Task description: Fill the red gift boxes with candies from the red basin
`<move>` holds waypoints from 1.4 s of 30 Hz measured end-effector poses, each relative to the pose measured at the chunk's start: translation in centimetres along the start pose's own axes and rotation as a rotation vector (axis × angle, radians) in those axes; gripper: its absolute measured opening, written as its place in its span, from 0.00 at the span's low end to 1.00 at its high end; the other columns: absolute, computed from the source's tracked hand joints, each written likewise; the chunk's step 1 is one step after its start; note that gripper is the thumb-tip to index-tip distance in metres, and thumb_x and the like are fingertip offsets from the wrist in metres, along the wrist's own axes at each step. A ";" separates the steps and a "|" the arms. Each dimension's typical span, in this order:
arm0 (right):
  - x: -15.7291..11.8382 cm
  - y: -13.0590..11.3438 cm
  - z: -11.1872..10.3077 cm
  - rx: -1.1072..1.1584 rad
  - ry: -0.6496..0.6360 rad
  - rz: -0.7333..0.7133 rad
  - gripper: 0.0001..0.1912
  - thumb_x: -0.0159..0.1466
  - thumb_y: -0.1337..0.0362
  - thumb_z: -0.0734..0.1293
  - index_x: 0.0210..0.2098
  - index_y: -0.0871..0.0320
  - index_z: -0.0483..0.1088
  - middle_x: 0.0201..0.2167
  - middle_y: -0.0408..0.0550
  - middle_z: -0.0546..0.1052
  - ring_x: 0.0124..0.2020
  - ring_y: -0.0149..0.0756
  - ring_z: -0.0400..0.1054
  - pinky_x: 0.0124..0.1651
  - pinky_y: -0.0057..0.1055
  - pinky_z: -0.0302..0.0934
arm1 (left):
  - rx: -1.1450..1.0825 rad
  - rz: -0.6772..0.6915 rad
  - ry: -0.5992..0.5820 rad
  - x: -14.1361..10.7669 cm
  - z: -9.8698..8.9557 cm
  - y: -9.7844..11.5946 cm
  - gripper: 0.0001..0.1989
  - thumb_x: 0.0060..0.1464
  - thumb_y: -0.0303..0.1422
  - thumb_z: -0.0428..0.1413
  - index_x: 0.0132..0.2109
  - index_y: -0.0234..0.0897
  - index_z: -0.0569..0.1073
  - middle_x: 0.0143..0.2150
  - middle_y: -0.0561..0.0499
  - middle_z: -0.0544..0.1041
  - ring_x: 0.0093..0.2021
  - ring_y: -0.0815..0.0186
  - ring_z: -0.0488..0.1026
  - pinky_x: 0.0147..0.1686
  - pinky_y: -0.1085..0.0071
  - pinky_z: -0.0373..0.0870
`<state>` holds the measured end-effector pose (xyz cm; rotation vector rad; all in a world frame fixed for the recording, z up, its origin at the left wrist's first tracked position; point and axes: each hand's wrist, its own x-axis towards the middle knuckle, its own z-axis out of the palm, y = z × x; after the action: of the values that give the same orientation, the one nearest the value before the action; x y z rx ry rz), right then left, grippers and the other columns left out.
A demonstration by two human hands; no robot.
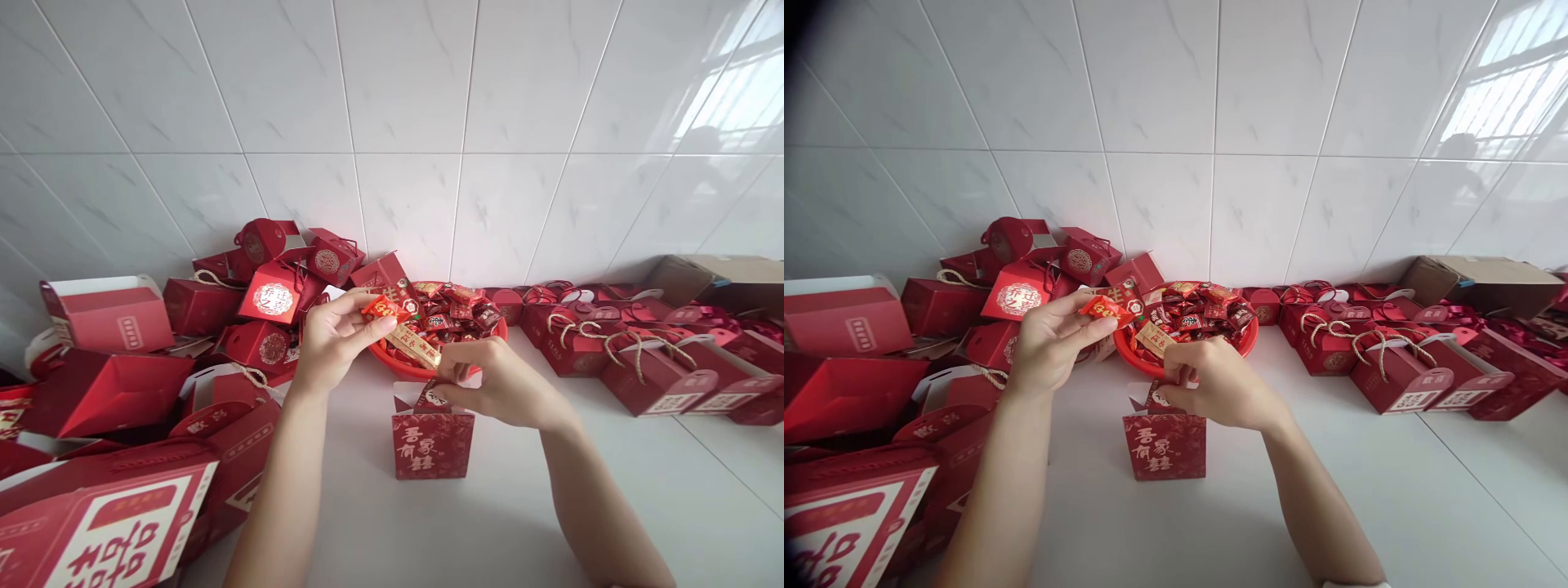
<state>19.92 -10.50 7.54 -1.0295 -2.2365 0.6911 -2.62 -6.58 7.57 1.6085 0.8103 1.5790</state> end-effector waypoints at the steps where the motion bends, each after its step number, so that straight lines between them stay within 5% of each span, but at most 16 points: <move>1: 0.1 0.0 0.2 -0.042 -0.011 0.002 0.10 0.60 0.71 0.71 0.26 0.57 0.68 0.25 0.41 0.74 0.27 0.29 0.67 0.30 0.26 0.60 | 0.006 0.000 -0.002 0.0 0.0 0.0 0.13 0.43 0.35 0.71 0.36 0.36 0.81 0.40 0.48 0.81 0.39 0.62 0.79 0.40 0.67 0.78; 5: 0.3 0.1 0.6 -0.017 0.036 0.008 0.08 0.63 0.64 0.71 0.28 0.57 0.71 0.28 0.43 0.77 0.30 0.32 0.70 0.32 0.27 0.62 | 0.033 -0.023 -0.057 -0.2 0.1 0.1 0.12 0.43 0.35 0.71 0.36 0.36 0.81 0.38 0.49 0.80 0.39 0.62 0.78 0.40 0.67 0.77; 11: 0.7 0.3 0.5 0.260 0.396 0.059 0.15 0.65 0.51 0.70 0.41 0.57 0.70 0.34 0.47 0.79 0.32 0.35 0.74 0.34 0.29 0.67 | 0.114 -0.015 -0.280 -0.5 0.5 0.4 0.09 0.47 0.34 0.69 0.37 0.37 0.82 0.41 0.48 0.80 0.41 0.61 0.78 0.39 0.69 0.77; 15: 1.0 0.5 0.8 0.347 0.318 0.027 0.17 0.66 0.54 0.69 0.49 0.56 0.69 0.30 0.44 0.77 0.30 0.35 0.74 0.34 0.31 0.69 | 0.138 0.013 -0.367 -0.7 0.8 0.3 0.08 0.49 0.33 0.68 0.38 0.38 0.83 0.39 0.48 0.80 0.41 0.61 0.77 0.40 0.68 0.77; 20: 0.9 1.0 0.2 0.335 0.321 -0.021 0.08 0.64 0.62 0.69 0.42 0.57 0.73 0.32 0.45 0.78 0.31 0.34 0.74 0.36 0.31 0.70 | 0.278 -0.051 -0.481 -1.0 -0.3 0.5 0.11 0.50 0.38 0.67 0.42 0.41 0.84 0.49 0.44 0.80 0.51 0.53 0.77 0.48 0.60 0.77; 24: 0.5 1.7 -0.7 0.276 0.403 -0.019 0.08 0.61 0.65 0.70 0.41 0.58 0.74 0.34 0.46 0.80 0.32 0.34 0.74 0.36 0.31 0.70 | 0.516 -0.063 -0.691 -1.3 -1.4 1.5 0.09 0.51 0.39 0.67 0.41 0.46 0.85 0.60 0.46 0.76 0.66 0.48 0.67 0.62 0.54 0.67; 27: 0.3 2.0 -1.0 0.248 0.431 -0.027 0.09 0.61 0.65 0.70 0.42 0.58 0.75 0.34 0.46 0.80 0.34 0.35 0.74 0.37 0.31 0.71 | 0.615 -0.120 -0.836 -1.4 -0.9 1.8 0.10 0.52 0.37 0.66 0.43 0.46 0.84 0.63 0.48 0.74 0.61 0.51 0.72 0.60 0.56 0.68; 34: 0.3 2.0 -1.0 0.235 0.427 -0.008 0.09 0.60 0.65 0.70 0.41 0.58 0.75 0.34 0.46 0.80 0.34 0.36 0.74 0.38 0.33 0.72 | 0.720 -0.132 -0.902 -1.3 1.0 0.2 0.08 0.57 0.32 0.60 0.41 0.43 0.84 0.47 0.50 0.83 0.47 0.57 0.79 0.51 0.64 0.70; 42: 0.1 1.6 -1.6 0.241 0.376 0.004 0.08 0.60 0.63 0.71 0.39 0.57 0.74 0.36 0.48 0.80 0.32 0.36 0.74 0.36 0.34 0.72 | 0.699 -0.226 -0.843 -1.2 0.2 -1.0 0.09 0.56 0.33 0.59 0.41 0.46 0.84 0.46 0.51 0.84 0.48 0.55 0.79 0.49 0.63 0.70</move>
<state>21.74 -9.16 7.62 -0.9541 -1.7823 0.6857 -2.44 -7.09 6.12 2.2975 1.0439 0.3375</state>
